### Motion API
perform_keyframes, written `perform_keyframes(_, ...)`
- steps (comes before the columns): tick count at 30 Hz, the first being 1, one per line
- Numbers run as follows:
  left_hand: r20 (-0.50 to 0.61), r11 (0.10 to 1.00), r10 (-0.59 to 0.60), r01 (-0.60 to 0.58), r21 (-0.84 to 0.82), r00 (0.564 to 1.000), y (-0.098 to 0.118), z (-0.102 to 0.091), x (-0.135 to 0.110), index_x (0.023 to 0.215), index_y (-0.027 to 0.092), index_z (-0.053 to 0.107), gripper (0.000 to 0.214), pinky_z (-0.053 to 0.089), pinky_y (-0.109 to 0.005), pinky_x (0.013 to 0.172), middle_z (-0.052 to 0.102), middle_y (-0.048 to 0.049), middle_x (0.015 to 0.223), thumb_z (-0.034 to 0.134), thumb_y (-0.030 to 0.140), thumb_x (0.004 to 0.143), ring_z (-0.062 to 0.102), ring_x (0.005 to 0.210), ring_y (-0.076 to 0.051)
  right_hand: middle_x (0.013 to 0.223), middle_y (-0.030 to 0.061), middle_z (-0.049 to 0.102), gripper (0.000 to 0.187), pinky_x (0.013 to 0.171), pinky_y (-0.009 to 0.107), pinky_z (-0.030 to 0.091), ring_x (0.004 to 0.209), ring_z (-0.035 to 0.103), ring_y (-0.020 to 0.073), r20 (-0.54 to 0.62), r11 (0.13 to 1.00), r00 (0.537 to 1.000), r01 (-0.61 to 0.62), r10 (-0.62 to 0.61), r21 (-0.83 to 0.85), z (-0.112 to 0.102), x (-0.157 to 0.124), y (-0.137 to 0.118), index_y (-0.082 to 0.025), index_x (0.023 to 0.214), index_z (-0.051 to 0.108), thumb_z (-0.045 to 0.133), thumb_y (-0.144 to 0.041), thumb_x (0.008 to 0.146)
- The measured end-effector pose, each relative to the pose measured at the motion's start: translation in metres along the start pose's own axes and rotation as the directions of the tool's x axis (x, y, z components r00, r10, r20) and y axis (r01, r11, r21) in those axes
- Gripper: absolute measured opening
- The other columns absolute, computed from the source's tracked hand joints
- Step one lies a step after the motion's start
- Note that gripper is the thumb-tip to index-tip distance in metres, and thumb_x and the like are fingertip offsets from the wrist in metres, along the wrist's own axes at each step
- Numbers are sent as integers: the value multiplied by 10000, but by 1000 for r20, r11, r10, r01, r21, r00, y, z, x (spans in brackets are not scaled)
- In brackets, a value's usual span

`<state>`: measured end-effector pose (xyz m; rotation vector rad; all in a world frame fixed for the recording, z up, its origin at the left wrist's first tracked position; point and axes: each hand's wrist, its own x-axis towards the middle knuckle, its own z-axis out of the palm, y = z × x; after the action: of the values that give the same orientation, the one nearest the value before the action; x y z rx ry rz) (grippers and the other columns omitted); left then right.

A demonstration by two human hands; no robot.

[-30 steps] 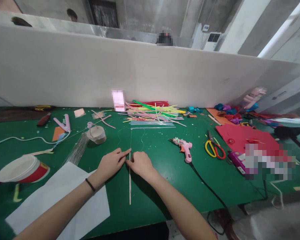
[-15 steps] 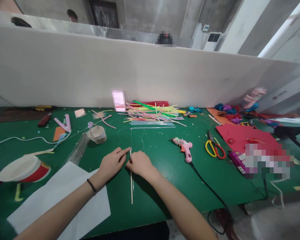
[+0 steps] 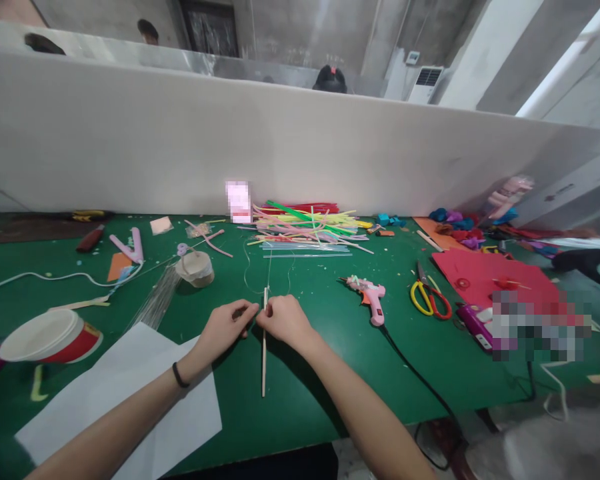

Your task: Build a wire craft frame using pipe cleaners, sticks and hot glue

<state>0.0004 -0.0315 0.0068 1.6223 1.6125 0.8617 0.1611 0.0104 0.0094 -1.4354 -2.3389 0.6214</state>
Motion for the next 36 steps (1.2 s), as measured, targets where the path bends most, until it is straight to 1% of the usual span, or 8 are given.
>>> perform_keyframes(2,74,960,-75,92,-265,994,1,1,3,931,165,709,358,429,-252,543,685,-17,710,559,481,855,570,536,-137,587,27,656,230,537,229,282,518,509,106,-29,999,999,25,-24,29,-1,-1,-2,-166,628,643,585,-293,811)
perform_keyframes(4,138,858,-115,168,-486,984,2,4,6,991,145,719,394,487,-253,628,732,-58,872,633,483,807,639,681,-158,601,22,660,222,543,229,282,522,502,103,-52,996,996,69,-67,47,0,-2,-5,-168,639,636,567,-278,818)
perform_keyframes(8,208,697,-159,259,-669,965,1,8,9,1001,116,735,425,517,-269,760,750,-109,929,744,450,739,677,829,-193,621,7,662,203,565,227,295,524,498,98,-71,989,990,123,-118,79,4,-4,-9,-173,699,640,514,-236,845)
perform_keyframes(16,321,609,-152,345,-714,935,0,-3,10,1009,170,746,271,540,-259,800,745,-120,1052,744,308,775,695,927,-204,668,14,686,186,597,214,342,561,562,111,-96,990,989,120,-112,79,7,-10,-13,-175,753,655,516,-245,855)
perform_keyframes(20,378,612,-119,368,-700,918,3,-7,9,992,224,753,203,554,-297,820,737,-111,1079,690,324,827,679,1016,-245,664,11,686,190,604,216,344,560,567,109,-91,987,986,143,-136,73,7,-14,-16,-179,727,656,525,-238,851)
perform_keyframes(28,349,520,-140,368,-770,927,-2,-6,10,992,185,749,216,551,-224,745,742,-92,991,733,299,810,688,871,-169,645,-3,650,238,618,201,360,560,544,95,-176,975,974,171,-146,139,7,-13,-16,-180,689,590,500,-265,892)
perform_keyframes(33,266,515,-179,320,-795,947,-2,-6,10,1015,142,741,286,540,-180,697,744,-87,942,778,282,768,681,792,-129,706,5,664,209,641,214,376,627,581,113,-204,977,970,164,-135,134,8,-14,-16,-187,760,579,497,-305,912)
perform_keyframes(36,188,510,-192,261,-820,963,0,-7,11,1000,134,735,285,539,-177,700,745,-86,917,783,290,766,686,798,-128,706,4,653,229,629,227,405,629,583,123,-201,957,978,106,-51,270,11,-13,-13,-190,773,547,559,-389,885)
